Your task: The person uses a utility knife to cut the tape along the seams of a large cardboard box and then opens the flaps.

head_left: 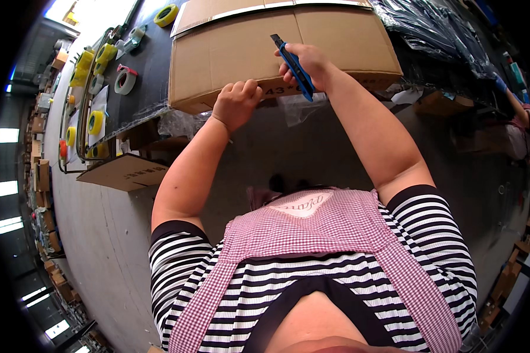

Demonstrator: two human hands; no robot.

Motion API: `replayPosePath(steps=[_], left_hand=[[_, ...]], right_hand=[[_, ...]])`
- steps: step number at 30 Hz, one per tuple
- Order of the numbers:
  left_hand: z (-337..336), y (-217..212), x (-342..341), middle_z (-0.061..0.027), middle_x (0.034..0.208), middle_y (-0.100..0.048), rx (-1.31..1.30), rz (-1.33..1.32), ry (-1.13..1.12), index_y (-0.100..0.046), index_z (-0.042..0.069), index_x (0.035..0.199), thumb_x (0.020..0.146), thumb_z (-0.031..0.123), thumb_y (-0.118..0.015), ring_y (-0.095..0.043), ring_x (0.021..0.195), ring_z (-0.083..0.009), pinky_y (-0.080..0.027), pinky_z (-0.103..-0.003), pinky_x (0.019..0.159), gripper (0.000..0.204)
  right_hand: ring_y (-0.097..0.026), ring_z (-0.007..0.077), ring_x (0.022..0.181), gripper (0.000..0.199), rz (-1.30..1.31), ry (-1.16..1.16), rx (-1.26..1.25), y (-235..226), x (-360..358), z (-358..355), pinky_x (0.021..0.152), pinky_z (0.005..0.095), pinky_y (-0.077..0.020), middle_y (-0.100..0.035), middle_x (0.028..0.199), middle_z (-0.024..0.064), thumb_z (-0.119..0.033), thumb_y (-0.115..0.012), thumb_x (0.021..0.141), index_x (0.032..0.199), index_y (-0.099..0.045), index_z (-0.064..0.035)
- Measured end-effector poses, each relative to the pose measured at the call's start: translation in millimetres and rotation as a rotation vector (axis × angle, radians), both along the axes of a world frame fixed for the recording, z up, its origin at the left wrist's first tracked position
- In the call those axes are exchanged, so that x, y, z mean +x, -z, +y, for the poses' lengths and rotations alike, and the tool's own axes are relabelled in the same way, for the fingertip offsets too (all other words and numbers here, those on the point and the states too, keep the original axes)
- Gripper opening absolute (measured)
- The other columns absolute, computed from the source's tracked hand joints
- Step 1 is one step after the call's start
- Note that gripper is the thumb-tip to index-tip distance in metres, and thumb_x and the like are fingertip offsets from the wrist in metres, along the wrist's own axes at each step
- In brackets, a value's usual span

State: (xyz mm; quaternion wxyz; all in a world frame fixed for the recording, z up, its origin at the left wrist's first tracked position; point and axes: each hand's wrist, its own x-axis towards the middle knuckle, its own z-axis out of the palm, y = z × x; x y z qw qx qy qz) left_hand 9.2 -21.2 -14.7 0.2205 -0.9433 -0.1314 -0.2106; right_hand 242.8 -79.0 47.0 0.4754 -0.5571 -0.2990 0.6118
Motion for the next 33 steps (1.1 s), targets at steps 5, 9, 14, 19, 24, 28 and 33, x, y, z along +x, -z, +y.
replayPosePath(steps=[5, 9, 14, 19, 24, 28, 33], left_hand=[[-2.7, 12.5, 0.6, -0.0006, 0.092, -0.054, 0.075, 0.025, -0.059, -0.062, 0.014, 0.090, 0.081, 0.020, -0.061, -0.059, 0.081, -0.0156, -0.049, -0.032, 0.069, 0.010], [-16.6, 25.4, -2.3, -0.0030, 0.093, -0.055, -0.049, 0.030, -0.219, -0.061, 0.011, 0.093, 0.082, 0.017, -0.060, -0.060, 0.083, -0.0181, -0.050, -0.033, 0.072, 0.012], [-25.0, 42.9, -1.9, -0.0054, 0.097, -0.058, -0.099, -0.184, -0.255, -0.059, 0.009, 0.098, 0.082, 0.013, -0.059, -0.064, 0.088, -0.0228, -0.051, -0.037, 0.073, 0.017], [-29.6, 46.4, -0.1, -0.0080, 0.098, -0.059, -0.239, -0.261, -0.275, -0.056, 0.008, 0.097, 0.084, 0.010, -0.059, -0.065, 0.084, -0.0269, -0.052, -0.039, 0.073, 0.014], [-50.8, 60.9, 0.9, -0.0128, 0.093, -0.059, -0.487, -0.314, -0.380, -0.053, 0.009, 0.092, 0.088, 0.009, -0.060, -0.064, 0.080, -0.0341, -0.052, -0.045, 0.071, 0.009], [-63.4, 66.4, -4.0, -0.0157, 0.089, -0.062, -0.664, -0.566, -0.340, -0.057, 0.006, 0.089, 0.086, 0.000, -0.063, -0.062, 0.081, -0.0387, -0.051, -0.044, 0.068, 0.009], [-106.5, 66.6, -18.3, -0.0071, 0.083, -0.063, -1.173, -0.752, -0.297, -0.065, 0.004, 0.099, 0.095, 0.004, -0.059, -0.062, 0.073, -0.0190, -0.050, -0.033, 0.070, 0.007]], right_hand=[[-0.062, 0.0166, 0.066, 0.040, 0.008, 0.012, -0.010, 0.2, -3.0, 1.4, 0.058, 0.0305, -0.0496, -0.064, 0.081, 0.0096, -0.034, -0.035, 0.107, 0.124, -0.054, -0.0034], [-0.062, 0.0163, 0.065, 0.041, -0.007, 0.023, -0.025, 0.0, -1.4, 4.3, 0.058, 0.0306, -0.0507, -0.065, 0.081, 0.0101, -0.035, -0.036, 0.106, 0.122, -0.055, -0.0028], [-0.064, 0.0191, 0.062, 0.040, 0.018, 0.014, -0.011, 2.7, -0.2, 6.0, 0.057, 0.0336, -0.0532, -0.064, 0.081, 0.0132, -0.035, -0.037, 0.104, 0.117, -0.054, -0.0011], [-0.063, 0.0191, 0.060, 0.041, -0.001, 0.010, -0.013, 6.1, 0.6, 7.4, 0.057, 0.0331, -0.0536, -0.064, 0.082, 0.0143, -0.035, -0.037, 0.103, 0.116, -0.054, -0.0006], [-0.063, 0.0200, 0.060, 0.042, 0.015, 0.029, -0.024, 5.9, 1.3, 8.1, 0.057, 0.0335, -0.0539, -0.064, 0.081, 0.0152, -0.035, -0.037, 0.103, 0.114, -0.055, 0.0003], [-0.064, 0.0209, 0.060, 0.041, 0.009, 0.024, -0.017, 6.8, 1.4, 8.7, 0.058, 0.0343, -0.0541, -0.064, 0.081, 0.0155, -0.035, -0.037, 0.102, 0.113, -0.055, 0.0004], [-0.064, 0.0204, 0.062, 0.042, -0.007, 0.014, -0.020, 6.3, 0.3, 7.7, 0.059, 0.0338, -0.0538, -0.065, 0.082, 0.0146, -0.036, -0.037, 0.103, 0.115, -0.056, -0.0001]])
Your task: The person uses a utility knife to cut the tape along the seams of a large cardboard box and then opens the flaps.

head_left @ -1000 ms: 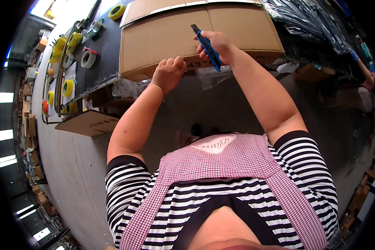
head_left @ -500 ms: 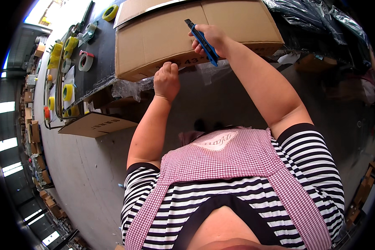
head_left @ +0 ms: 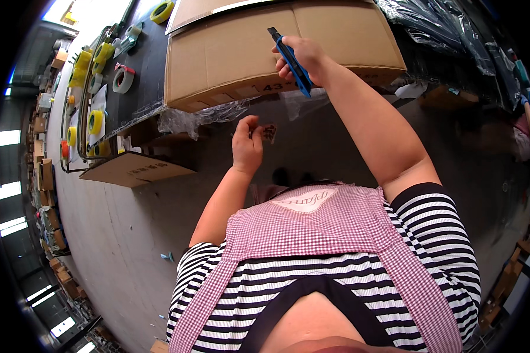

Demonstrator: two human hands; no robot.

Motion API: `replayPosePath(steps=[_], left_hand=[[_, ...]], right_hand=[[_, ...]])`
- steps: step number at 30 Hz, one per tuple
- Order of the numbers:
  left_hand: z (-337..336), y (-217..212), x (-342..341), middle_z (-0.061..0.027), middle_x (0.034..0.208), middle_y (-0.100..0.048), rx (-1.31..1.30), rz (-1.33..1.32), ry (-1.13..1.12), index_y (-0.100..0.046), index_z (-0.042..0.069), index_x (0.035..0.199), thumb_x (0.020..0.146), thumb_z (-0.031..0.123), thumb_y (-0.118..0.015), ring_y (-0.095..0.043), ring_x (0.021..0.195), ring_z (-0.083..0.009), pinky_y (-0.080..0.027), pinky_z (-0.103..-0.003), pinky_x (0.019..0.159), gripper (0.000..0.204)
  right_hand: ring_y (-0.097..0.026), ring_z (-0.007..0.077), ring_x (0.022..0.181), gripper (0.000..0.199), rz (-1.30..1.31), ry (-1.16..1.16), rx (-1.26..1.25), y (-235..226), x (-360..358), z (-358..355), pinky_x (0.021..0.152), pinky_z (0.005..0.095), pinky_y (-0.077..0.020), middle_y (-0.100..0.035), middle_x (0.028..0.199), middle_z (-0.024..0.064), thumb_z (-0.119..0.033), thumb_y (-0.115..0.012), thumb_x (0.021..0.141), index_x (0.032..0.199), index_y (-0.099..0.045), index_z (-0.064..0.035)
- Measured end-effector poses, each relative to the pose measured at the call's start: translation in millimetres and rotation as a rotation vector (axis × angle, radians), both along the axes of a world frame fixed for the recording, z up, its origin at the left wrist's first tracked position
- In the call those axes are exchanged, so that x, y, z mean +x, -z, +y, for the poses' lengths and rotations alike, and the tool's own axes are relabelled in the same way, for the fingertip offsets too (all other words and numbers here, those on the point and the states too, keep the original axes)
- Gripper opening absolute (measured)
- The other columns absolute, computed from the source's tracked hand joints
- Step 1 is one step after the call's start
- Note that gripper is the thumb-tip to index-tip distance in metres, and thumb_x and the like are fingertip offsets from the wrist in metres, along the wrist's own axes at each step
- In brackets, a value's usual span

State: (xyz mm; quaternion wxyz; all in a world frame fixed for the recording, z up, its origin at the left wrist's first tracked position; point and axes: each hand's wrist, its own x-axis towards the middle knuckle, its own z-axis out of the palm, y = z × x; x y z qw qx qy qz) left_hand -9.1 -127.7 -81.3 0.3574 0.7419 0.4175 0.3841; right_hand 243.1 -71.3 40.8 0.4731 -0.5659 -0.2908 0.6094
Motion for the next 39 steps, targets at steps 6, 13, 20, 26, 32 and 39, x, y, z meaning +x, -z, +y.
replayPosePath(steps=[6, 13, 20, 26, 32, 39], left_hand=[[-7.1, 15.9, -6.1, -0.0023, 0.080, -0.063, -0.849, -0.274, -0.114, -0.071, 0.008, 0.099, 0.105, 0.019, -0.049, -0.054, 0.065, -0.0109, -0.044, -0.026, 0.059, 0.026], [10.9, 23.3, -24.2, 0.0020, 0.067, -0.050, -0.878, -0.331, -0.108, -0.053, 0.011, 0.071, 0.094, 0.070, -0.052, -0.040, 0.055, -0.0090, -0.030, -0.026, 0.052, 0.063], [49.8, -41.8, -19.3, -0.0071, 0.083, -0.070, -0.501, -0.808, -0.035, -0.059, 0.006, 0.076, 0.090, 0.039, -0.078, -0.062, 0.064, -0.0110, -0.047, -0.023, 0.057, 0.040], [78.4, -83.4, -2.4, -0.0030, 0.080, -0.067, 0.171, -0.133, -0.095, -0.070, 0.007, 0.095, 0.088, 0.021, -0.079, -0.058, 0.063, -0.0108, -0.045, -0.026, 0.059, 0.017], [98.7, -68.1, 13.1, -0.0040, 0.085, -0.064, 0.556, 0.350, -0.022, -0.075, 0.020, 0.111, 0.085, 0.026, -0.076, -0.065, 0.075, -0.0279, -0.053, -0.040, 0.066, 0.027], [100.7, -68.8, 13.6, -0.0029, 0.091, -0.065, 0.575, 0.409, 0.003, -0.073, 0.022, 0.109, 0.088, 0.021, -0.071, -0.068, 0.085, -0.0277, -0.055, -0.040, 0.070, 0.021]], right_hand=[[-0.061, 0.0149, 0.061, 0.042, -0.064, -0.089, 0.175, 1.4, 3.5, -21.0, 0.059, 0.0281, -0.0498, -0.065, 0.082, 0.0083, -0.034, -0.040, 0.105, 0.124, -0.057, -0.0010], [-0.058, 0.0090, 0.062, 0.043, -0.301, -0.301, 0.028, 43.3, -7.9, -87.1, 0.057, 0.0244, -0.0463, -0.065, 0.083, 0.0034, -0.030, -0.050, 0.106, 0.141, -0.052, -0.0052], [-0.057, 0.0088, 0.062, 0.046, -0.393, -0.300, -0.006, 46.3, -10.8, -75.4, 0.058, 0.0243, -0.0461, -0.065, 0.081, 0.0017, -0.032, -0.052, 0.105, 0.143, -0.052, -0.0077], [-0.055, 0.0096, 0.060, 0.042, -0.445, -0.293, -0.034, 42.9, -11.6, -67.8, 0.059, 0.0262, -0.0478, -0.063, 0.080, 0.0020, -0.030, -0.053, 0.103, 0.139, -0.057, -0.0091], [-0.054, 0.0095, 0.059, 0.040, -0.481, -0.316, -0.034, 39.5, -12.0, -63.1, 0.058, 0.0265, -0.0481, -0.062, 0.079, 0.0018, -0.030, -0.054, 0.103, 0.137, -0.059, -0.0100], [-0.066, 0.0261, 0.083, 0.037, -1.010, -0.615, 0.075, 11.2, -3.8, -48.2, 0.081, 0.0356, -0.0536, -0.072, 0.099, 0.0125, -0.029, -0.058, 0.099, 0.129, -0.065, -0.0068]])
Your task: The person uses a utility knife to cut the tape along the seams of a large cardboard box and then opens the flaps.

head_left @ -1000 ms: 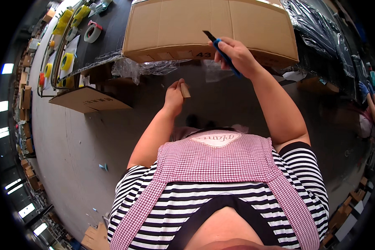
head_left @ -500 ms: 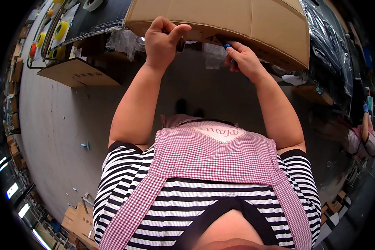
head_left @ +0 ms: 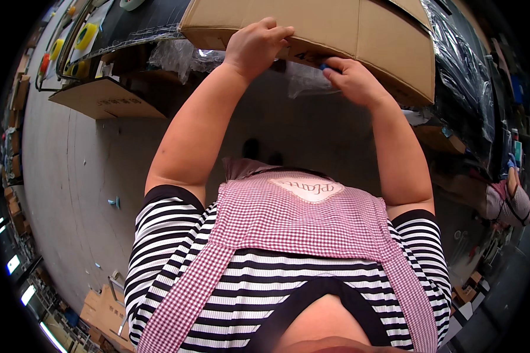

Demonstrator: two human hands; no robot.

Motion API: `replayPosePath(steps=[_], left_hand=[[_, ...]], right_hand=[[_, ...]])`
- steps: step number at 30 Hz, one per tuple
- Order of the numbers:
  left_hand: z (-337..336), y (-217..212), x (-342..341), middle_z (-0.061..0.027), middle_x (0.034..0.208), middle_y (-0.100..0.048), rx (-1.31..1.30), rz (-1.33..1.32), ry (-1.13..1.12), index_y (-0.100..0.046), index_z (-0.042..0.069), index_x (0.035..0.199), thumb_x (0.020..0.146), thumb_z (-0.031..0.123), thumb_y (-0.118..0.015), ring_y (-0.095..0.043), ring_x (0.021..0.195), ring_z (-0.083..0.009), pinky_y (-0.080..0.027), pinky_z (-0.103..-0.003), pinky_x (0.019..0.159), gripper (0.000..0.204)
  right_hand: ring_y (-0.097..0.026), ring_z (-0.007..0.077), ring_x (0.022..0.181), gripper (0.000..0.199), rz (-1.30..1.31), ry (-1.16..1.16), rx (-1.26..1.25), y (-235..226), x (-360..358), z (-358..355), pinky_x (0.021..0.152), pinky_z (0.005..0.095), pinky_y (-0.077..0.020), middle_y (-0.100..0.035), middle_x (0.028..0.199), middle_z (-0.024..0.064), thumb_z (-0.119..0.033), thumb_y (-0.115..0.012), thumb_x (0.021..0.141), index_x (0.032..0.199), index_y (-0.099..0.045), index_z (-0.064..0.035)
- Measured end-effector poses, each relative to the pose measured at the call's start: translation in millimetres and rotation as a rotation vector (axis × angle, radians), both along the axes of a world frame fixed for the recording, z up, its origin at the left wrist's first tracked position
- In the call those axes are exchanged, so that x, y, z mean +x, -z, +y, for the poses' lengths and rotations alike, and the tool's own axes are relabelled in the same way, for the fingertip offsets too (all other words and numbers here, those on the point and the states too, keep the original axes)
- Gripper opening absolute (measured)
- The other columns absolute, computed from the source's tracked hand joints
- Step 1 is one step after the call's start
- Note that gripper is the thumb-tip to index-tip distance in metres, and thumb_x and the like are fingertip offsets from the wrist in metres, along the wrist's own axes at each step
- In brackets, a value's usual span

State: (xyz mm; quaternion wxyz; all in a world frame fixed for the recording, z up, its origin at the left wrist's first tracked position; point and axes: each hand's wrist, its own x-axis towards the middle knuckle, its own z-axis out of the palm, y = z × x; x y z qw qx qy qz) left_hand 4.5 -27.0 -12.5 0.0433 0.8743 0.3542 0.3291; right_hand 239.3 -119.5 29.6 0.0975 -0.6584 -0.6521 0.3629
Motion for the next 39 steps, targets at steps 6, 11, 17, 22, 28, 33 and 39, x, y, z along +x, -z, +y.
replayPosePath(steps=[6, 11, 17, 22, 28, 33, 39], left_hand=[[-7.8, 13.4, 3.6, -0.0021, 0.086, -0.060, 0.173, -0.096, 0.150, -0.073, 0.020, 0.108, 0.083, 0.016, -0.072, -0.066, 0.079, -0.0260, -0.053, -0.041, 0.068, 0.026], [-17.6, 21.6, 17.8, -0.0012, 0.096, -0.055, 0.375, 0.160, 0.237, -0.066, 0.019, 0.099, 0.079, 0.015, -0.065, -0.062, 0.085, -0.0193, -0.051, -0.034, 0.073, 0.020], [0.1, 7.0, 31.1, 0.0007, 0.095, -0.053, 0.567, 0.378, 0.347, -0.064, 0.017, 0.088, 0.079, 0.019, -0.065, -0.060, 0.085, -0.0166, -0.050, -0.032, 0.073, 0.009], [-0.3, 5.4, 42.5, 0.0016, 0.094, -0.051, 0.699, 0.539, 0.322, -0.065, 0.018, 0.084, 0.084, 0.023, -0.065, -0.057, 0.087, -0.0146, -0.047, -0.030, 0.072, 0.005], [-0.8, 17.1, 41.4, 0.0003, 0.089, -0.049, 0.710, 0.503, 0.268, -0.061, 0.017, 0.079, 0.085, 0.022, -0.062, -0.055, 0.083, -0.0157, -0.045, -0.032, 0.070, 0.008], [-26.3, 29.0, 44.1, -0.0044, 0.094, -0.052, 0.444, 0.373, -0.032, -0.058, 0.013, 0.086, 0.086, 0.015, -0.061, -0.059, 0.086, -0.0221, -0.049, -0.037, 0.074, 0.003], [-47.1, 56.6, 53.9, -0.0107, 0.098, -0.053, 0.098, 0.151, -0.242, -0.055, 0.009, 0.086, 0.087, 0.014, -0.060, -0.061, 0.085, -0.0310, -0.051, -0.045, 0.074, 0.007]], right_hand=[[-0.059, 0.0097, 0.064, 0.035, 0.217, -0.100, -0.211, -15.9, 8.6, -6.5, 0.059, 0.0258, -0.0486, -0.064, 0.079, 0.0015, -0.026, -0.056, 0.102, 0.133, -0.064, -0.0117], [-0.058, 0.0066, 0.059, 0.040, 0.796, 0.172, -0.054, -33.5, 47.4, 9.7, 0.054, 0.0211, -0.0478, -0.063, 0.077, 0.0024, -0.033, -0.048, 0.107, 0.136, -0.059, -0.0072], [-0.061, 0.0081, 0.060, 0.042, 0.842, 0.323, -0.035, -26.8, 51.1, 17.9, 0.056, 0.0210, -0.0491, -0.064, 0.078, 0.0042, -0.034, -0.043, 0.108, 0.137, -0.058, -0.0066], [-0.061, 0.0098, 0.060, 0.043, 0.813, 0.342, -0.048, -21.9, 52.1, 22.6, 0.057, 0.0226, -0.0505, -0.064, 0.078, 0.0056, -0.034, -0.040, 0.109, 0.135, -0.058, -0.0052], [-0.061, 0.0101, 0.060, 0.042, 0.792, 0.364, -0.017, -17.6, 52.2, 25.4, 0.058, 0.0241, -0.0519, -0.065, 0.078, 0.0064, -0.032, -0.038, 0.109, 0.133, -0.059, -0.0047], [-0.061, 0.0095, 0.058, 0.042, 0.796, 0.395, -0.023, -19.5, 50.8, 24.2, 0.058, 0.0242, -0.0519, -0.065, 0.076, 0.0055, -0.032, -0.036, 0.108, 0.131, -0.060, -0.0057], [-0.061, 0.0094, 0.056, 0.043, 0.794, 0.441, -0.059, -23.8, 46.8, 25.5, 0.055, 0.0255, -0.0508, -0.065, 0.075, 0.0051, -0.036, -0.039, 0.106, 0.129, -0.060, -0.0065]])
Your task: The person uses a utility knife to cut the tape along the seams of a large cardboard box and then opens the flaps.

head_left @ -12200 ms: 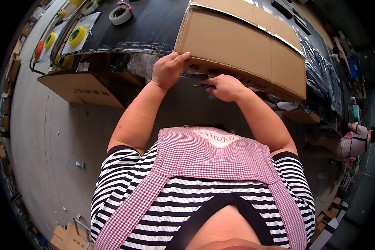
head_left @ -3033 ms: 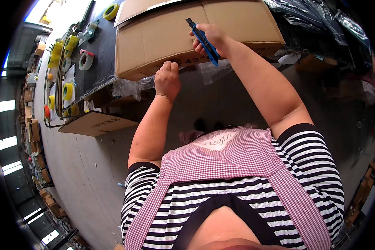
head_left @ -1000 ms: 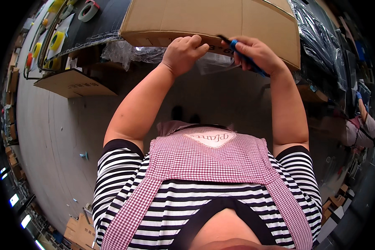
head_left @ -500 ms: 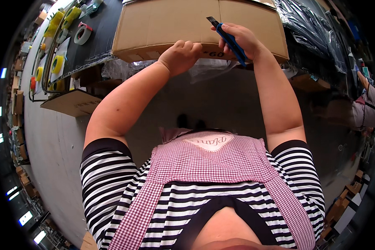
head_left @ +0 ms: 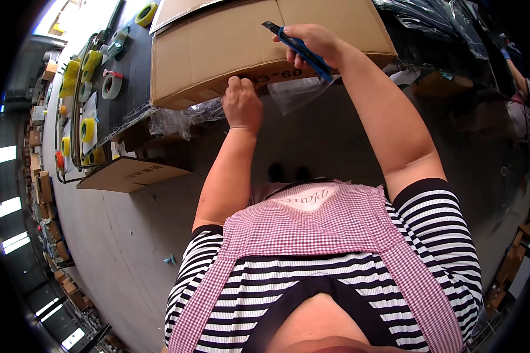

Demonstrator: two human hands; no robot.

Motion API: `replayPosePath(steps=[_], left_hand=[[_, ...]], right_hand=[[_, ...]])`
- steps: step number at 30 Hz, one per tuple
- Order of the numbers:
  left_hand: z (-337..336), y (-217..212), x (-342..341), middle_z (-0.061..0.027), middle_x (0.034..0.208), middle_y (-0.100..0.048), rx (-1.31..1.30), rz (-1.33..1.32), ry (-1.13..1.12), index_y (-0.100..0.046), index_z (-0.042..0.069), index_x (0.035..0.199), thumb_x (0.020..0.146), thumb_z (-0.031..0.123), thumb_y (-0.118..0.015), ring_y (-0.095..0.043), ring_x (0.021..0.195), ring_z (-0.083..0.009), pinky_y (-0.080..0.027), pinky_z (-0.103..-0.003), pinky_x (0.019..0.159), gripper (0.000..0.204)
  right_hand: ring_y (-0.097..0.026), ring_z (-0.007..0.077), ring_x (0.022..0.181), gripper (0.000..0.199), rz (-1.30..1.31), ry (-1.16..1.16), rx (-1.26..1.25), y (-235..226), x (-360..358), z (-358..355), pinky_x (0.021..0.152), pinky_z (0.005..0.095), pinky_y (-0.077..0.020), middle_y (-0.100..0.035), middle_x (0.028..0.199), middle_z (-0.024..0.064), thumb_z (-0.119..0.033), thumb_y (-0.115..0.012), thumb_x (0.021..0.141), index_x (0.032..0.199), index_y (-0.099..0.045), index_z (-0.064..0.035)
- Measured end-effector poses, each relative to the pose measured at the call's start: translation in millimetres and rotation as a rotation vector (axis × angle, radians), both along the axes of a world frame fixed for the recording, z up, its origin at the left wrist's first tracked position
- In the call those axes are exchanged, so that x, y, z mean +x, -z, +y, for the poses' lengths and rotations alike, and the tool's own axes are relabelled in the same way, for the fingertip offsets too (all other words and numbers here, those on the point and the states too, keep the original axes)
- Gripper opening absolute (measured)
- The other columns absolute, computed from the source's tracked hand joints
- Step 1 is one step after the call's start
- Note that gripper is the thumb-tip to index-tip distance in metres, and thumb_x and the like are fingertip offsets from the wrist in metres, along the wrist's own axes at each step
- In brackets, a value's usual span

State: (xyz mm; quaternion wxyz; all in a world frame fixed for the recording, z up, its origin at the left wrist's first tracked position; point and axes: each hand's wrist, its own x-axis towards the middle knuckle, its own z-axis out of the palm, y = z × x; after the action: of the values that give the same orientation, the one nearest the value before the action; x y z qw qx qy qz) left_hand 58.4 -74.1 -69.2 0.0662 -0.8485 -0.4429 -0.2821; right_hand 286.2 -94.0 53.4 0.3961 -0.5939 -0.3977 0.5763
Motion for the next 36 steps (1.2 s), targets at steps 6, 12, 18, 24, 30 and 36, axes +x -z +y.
replayPosePath(steps=[6, 12, 18, 24, 30, 36], left_hand=[[-16.6, 8.1, 1.3, -0.0146, 0.090, -0.060, -0.198, -0.260, 0.099, -0.059, 0.008, 0.088, 0.088, 0.010, -0.065, -0.062, 0.085, -0.0402, -0.051, -0.049, 0.073, 0.006], [-11.2, 8.4, -7.7, -0.0114, 0.084, -0.065, -0.624, -0.676, 0.022, -0.061, 0.005, 0.094, 0.092, 0.009, -0.066, -0.062, 0.070, -0.0267, -0.051, -0.037, 0.069, 0.007], [-35.3, 20.4, -14.9, -0.0011, 0.090, -0.065, -0.934, -1.189, 0.099, -0.065, 0.001, 0.107, 0.099, 0.008, -0.059, -0.055, 0.074, -0.0096, -0.048, -0.028, 0.069, 0.013], [-34.6, 19.1, -26.1, -0.0005, 0.078, -0.058, -1.448, -1.230, -0.176, -0.064, 0.005, 0.110, 0.105, 0.021, -0.052, -0.051, 0.061, -0.0105, -0.040, -0.027, 0.053, 0.021], [-33.0, 23.4, -41.0, 0.0004, 0.069, -0.053, -1.527, -1.343, -0.060, -0.060, 0.009, 0.091, 0.105, 0.030, -0.054, -0.048, 0.055, -0.0110, -0.036, -0.027, 0.048, 0.026], [-26.1, 16.0, -41.9, -0.0010, 0.073, -0.058, -1.339, -1.258, 0.043, -0.054, 0.009, 0.078, 0.093, 0.020, -0.071, -0.054, 0.060, -0.0095, -0.043, -0.027, 0.052, 0.026]], right_hand=[[-0.061, 0.0104, 0.056, 0.043, 0.002, 0.014, 0.006, 4.6, 2.5, 0.2, 0.056, 0.0270, -0.0518, -0.065, 0.075, 0.0058, -0.036, -0.039, 0.106, 0.127, -0.061, -0.0057], [-0.061, 0.0118, 0.056, 0.044, 0.020, 0.004, 0.019, 6.8, 2.5, 1.3, 0.057, 0.0281, -0.0528, -0.065, 0.074, 0.0068, -0.036, -0.039, 0.106, 0.128, -0.060, -0.0032], [-0.061, 0.0124, 0.059, 0.045, 0.035, -0.012, 0.037, 6.9, 5.4, 0.1, 0.059, 0.0278, -0.0528, -0.065, 0.075, 0.0076, -0.034, -0.039, 0.105, 0.129, -0.059, -0.0020], [-0.060, 0.0110, 0.060, 0.044, 0.010, -0.009, 0.116, 7.0, 3.1, -5.9, 0.059, 0.0267, -0.0517, -0.065, 0.077, 0.0067, -0.034, -0.041, 0.106, 0.130, -0.059, -0.0017], [-0.057, 0.0104, 0.060, 0.040, -0.108, -0.185, 0.142, 11.8, -10.0, -44.1, 0.058, 0.0258, -0.0494, -0.063, 0.078, 0.0042, -0.029, -0.051, 0.104, 0.133, -0.059, -0.0028], [-0.056, 0.0114, 0.059, 0.042, -0.314, -0.164, -0.057, 36.6, -30.1, -65.4, 0.060, 0.0294, -0.0495, -0.061, 0.079, 0.0036, -0.029, -0.051, 0.104, 0.138, -0.057, -0.0047]])
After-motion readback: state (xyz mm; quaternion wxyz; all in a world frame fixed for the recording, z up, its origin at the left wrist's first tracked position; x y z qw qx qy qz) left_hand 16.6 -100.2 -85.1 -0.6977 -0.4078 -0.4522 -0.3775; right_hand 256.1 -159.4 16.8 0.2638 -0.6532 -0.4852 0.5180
